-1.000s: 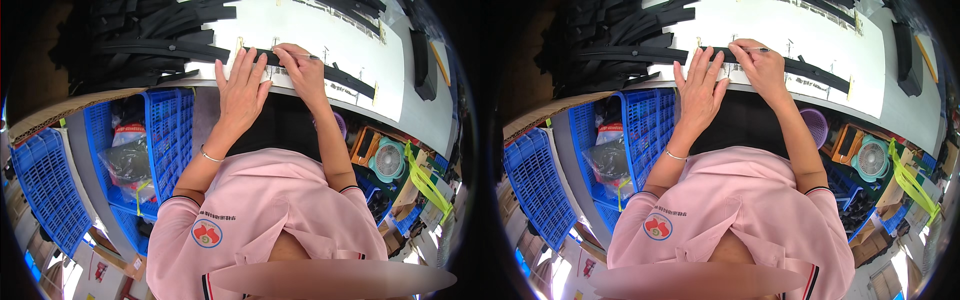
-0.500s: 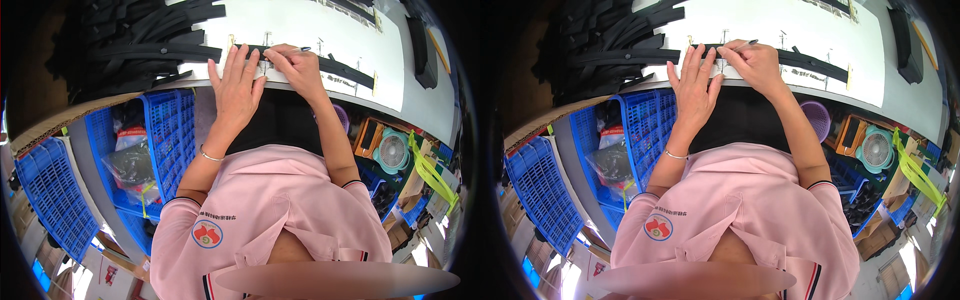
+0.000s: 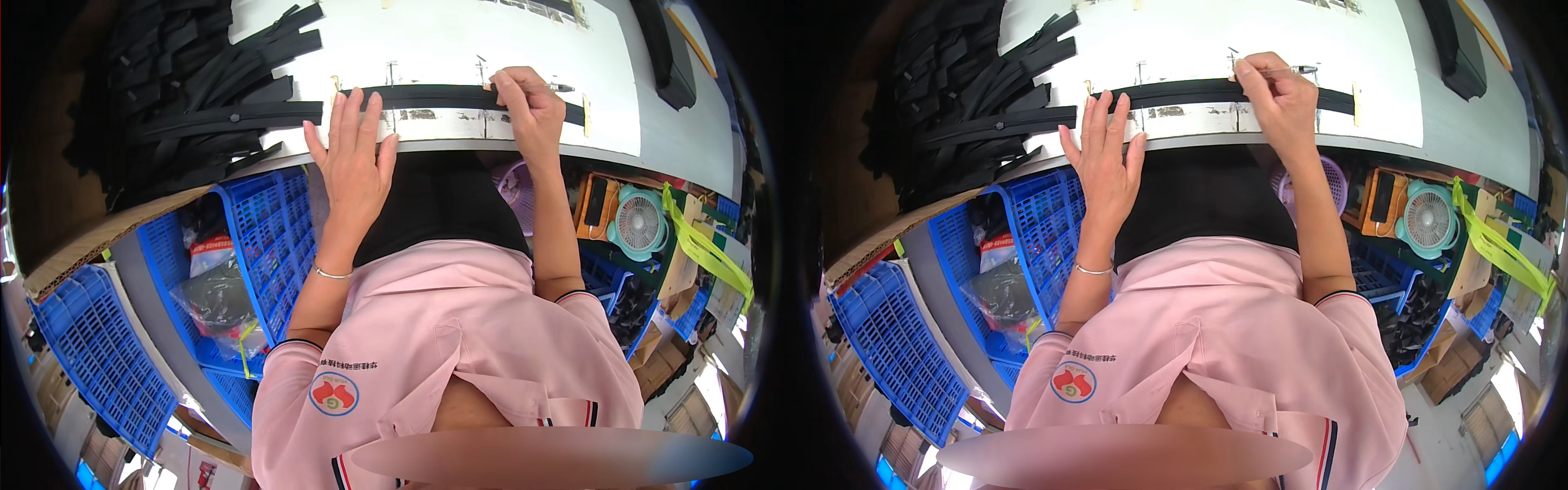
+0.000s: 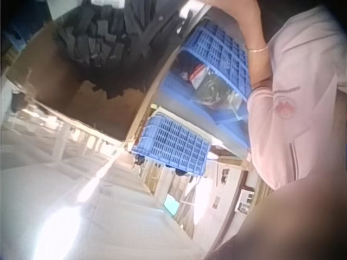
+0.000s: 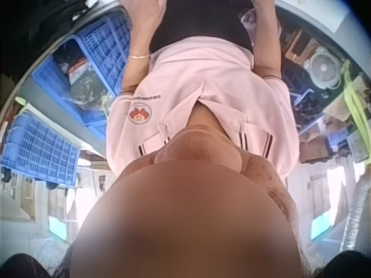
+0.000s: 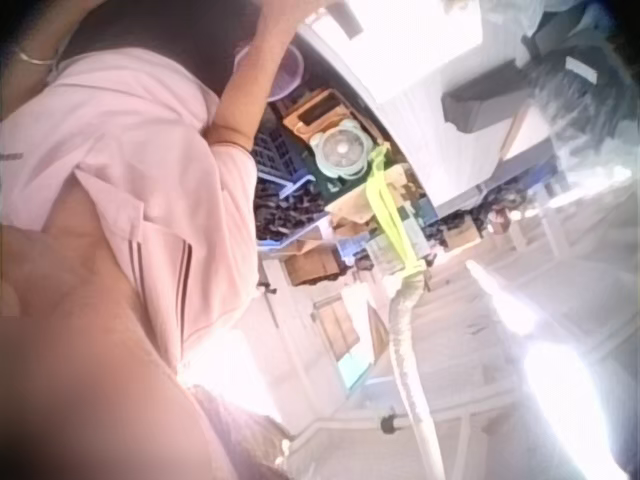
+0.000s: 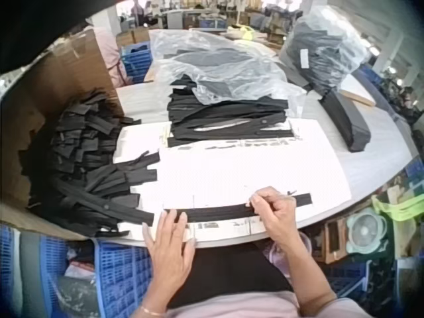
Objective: Marking and aligning black fabric straps on a template surface using a pen.
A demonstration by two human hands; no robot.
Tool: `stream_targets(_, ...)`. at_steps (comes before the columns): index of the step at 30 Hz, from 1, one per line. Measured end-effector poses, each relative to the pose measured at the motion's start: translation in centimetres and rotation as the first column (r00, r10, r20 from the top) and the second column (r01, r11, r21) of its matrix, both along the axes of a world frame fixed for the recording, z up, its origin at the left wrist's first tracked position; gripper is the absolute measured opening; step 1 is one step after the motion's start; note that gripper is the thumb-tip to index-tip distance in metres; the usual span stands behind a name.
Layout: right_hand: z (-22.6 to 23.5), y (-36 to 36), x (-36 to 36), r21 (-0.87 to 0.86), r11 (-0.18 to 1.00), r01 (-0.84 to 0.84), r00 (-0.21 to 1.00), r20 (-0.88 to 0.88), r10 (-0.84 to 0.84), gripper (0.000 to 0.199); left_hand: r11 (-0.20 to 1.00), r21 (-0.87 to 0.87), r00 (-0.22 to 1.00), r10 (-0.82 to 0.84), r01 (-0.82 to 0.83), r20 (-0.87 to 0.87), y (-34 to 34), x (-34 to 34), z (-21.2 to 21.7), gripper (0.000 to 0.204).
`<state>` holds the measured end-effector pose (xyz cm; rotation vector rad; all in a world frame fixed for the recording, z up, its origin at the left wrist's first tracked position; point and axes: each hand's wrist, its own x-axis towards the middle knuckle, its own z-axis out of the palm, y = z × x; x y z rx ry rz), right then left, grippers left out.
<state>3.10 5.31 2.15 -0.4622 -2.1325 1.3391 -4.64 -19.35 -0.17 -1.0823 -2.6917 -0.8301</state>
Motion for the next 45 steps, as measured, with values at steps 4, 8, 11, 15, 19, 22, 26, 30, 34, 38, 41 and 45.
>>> stream_targets(4, -1.1, 1.1, 0.2, 0.020, 0.999, 0.038, 0.997, 0.064, -0.039, 0.018, 1.000, -0.015, 1.000, 0.001, 0.000, 0.029, 0.0, 0.0, -0.2, 0.056)
stream_targets(8, -1.4, 0.8, -0.1, 0.072, 0.997, 0.034, 0.999, 0.029, -0.036, 0.019, 1.000, -0.016, 0.999, 0.000, 0.001, 0.038, 0.0, 0.1, -0.1, 0.056)
stream_targets(11, -1.7, 0.9, -0.2, 0.173, 0.984, 0.039, 0.996, 0.067, -0.051, 0.020, 1.000, -0.022, 0.999, 0.000, 0.001, 0.048, 0.0, 0.1, 0.0, 0.056)
stream_targets(15, -1.7, 1.1, -0.1, 0.282, 0.959, 0.029, 0.993, 0.105, -0.061, 0.019, 0.999, 0.022, 0.999, 0.035, -0.035, 0.001, 1.2, 0.6, 0.6, 0.051)
stream_targets(19, -2.2, 1.3, -0.4, 0.288, 0.957, 0.042, 0.995, 0.071, -0.066, 0.018, 0.944, 0.297, 0.989, -0.150, 0.145, -0.006, 5.7, 1.2, 1.5, 0.038)
stream_targets(22, -2.7, 1.5, -0.3, 0.307, 0.950, 0.049, 0.996, 0.052, -0.068, 0.018, 0.892, 0.418, 0.963, -0.241, 0.171, 0.120, 8.9, 1.2, 0.8, 0.030)
stream_targets(26, -2.8, 1.2, -0.5, 0.281, 0.958, 0.061, 0.998, 0.008, -0.066, 0.017, 0.907, 0.401, 0.985, -0.166, 0.132, 0.052, 10.4, 0.5, 0.3, 0.014)
stream_targets(30, -1.2, 0.4, 0.1, 0.041, 0.998, 0.047, 0.999, 0.008, -0.047, 0.018, 0.906, 0.407, 0.987, -0.153, 0.117, 0.057, 10.4, 0.4, 0.0, 0.010)
stream_targets(34, -2.2, 1.4, 0.4, 0.204, 0.979, -0.030, 0.997, -0.058, 0.043, 0.019, 0.909, 0.402, 0.987, -0.147, 0.113, 0.056, 10.7, 0.5, 0.1, 0.010)
stream_targets(38, -2.4, 1.6, 0.4, 0.307, 0.951, -0.027, 1.000, 0.003, 0.027, 0.018, 0.915, 0.390, 0.989, -0.139, 0.106, 0.058, 10.7, 0.5, 0.1, 0.010)
stream_targets(41, -2.5, 1.7, 0.3, 0.333, 0.943, -0.026, 0.999, -0.013, 0.032, 0.017, 0.916, 0.385, 0.988, -0.144, 0.113, 0.053, 10.9, 0.4, 0.0, 0.010)
stream_targets(45, -1.7, 1.7, 0.9, 0.282, 0.958, -0.058, 0.997, -0.026, 0.068, 0.018, 0.928, 0.358, 0.987, -0.140, 0.102, 0.081, 10.7, 0.5, -0.1, 0.010)
